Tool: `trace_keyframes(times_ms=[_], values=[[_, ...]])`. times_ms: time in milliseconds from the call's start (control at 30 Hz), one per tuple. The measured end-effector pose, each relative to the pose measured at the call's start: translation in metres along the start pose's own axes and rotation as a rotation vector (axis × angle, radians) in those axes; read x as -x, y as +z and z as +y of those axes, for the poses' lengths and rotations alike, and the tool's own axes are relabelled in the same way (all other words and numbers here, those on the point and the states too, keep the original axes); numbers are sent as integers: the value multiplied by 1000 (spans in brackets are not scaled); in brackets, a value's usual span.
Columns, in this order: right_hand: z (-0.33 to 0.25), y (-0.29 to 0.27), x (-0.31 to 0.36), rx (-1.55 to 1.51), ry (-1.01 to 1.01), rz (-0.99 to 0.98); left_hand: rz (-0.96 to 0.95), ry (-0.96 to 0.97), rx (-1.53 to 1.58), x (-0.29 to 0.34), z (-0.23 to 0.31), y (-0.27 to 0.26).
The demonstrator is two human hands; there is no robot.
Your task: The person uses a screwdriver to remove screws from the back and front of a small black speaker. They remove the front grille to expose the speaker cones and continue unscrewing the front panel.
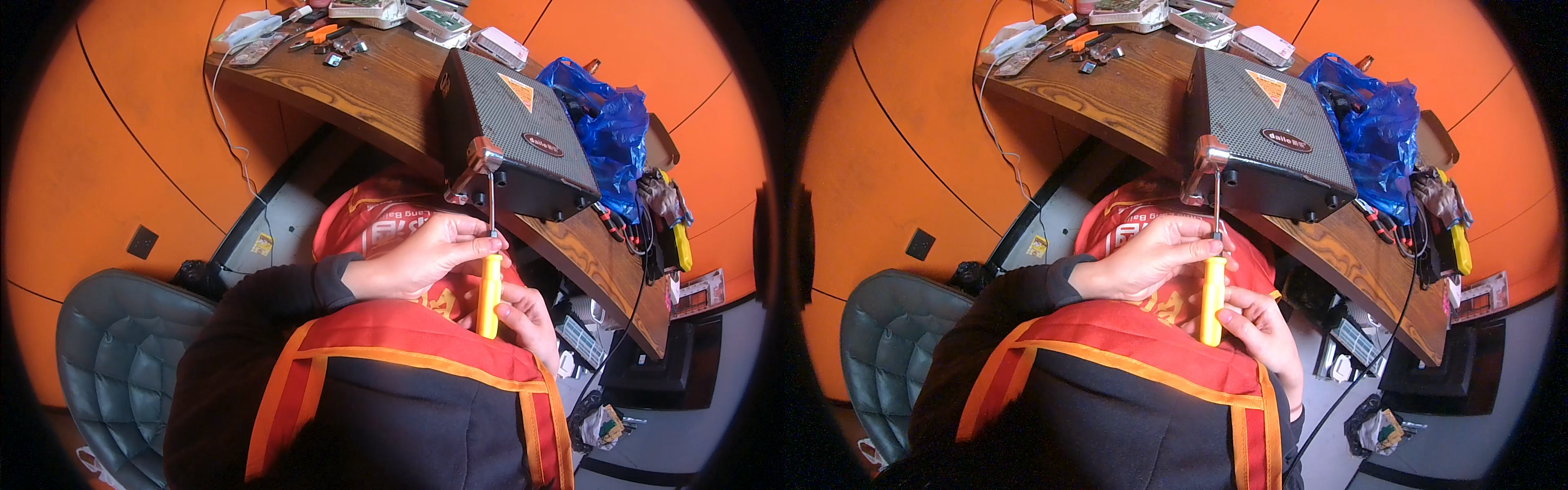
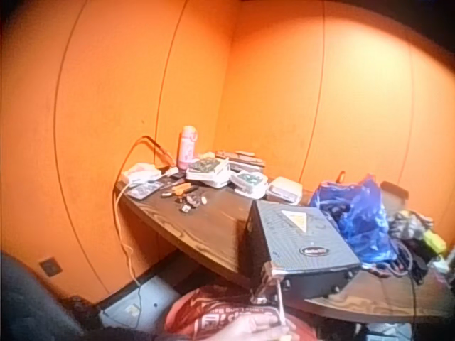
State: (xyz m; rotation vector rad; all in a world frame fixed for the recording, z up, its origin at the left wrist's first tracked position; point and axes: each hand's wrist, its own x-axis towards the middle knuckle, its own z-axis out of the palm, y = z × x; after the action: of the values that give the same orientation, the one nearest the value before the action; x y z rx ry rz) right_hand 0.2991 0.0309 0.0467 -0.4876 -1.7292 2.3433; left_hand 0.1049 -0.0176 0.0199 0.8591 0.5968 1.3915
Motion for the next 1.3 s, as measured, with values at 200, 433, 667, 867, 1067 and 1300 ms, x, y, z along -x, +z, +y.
trace_keyframes(times_ms=[200,433,667,867,1067,1300], values=[[2,0,-1,-61,-38,20,-25,-16,43,-1,4,1],[-3,4,-3,-59,-6,18,-32,-27,39,0,6,0],[-2,7,-3,-46,6,69,-19,-1,3,0,4,0],[0,6,-3,-52,15,76,-27,-17,20,0,3,0],[-2,8,-3,-62,7,74,-17,-8,-18,2,5,0],[-3,5,-3,-80,39,43,-16,-32,22,2,8,1]])
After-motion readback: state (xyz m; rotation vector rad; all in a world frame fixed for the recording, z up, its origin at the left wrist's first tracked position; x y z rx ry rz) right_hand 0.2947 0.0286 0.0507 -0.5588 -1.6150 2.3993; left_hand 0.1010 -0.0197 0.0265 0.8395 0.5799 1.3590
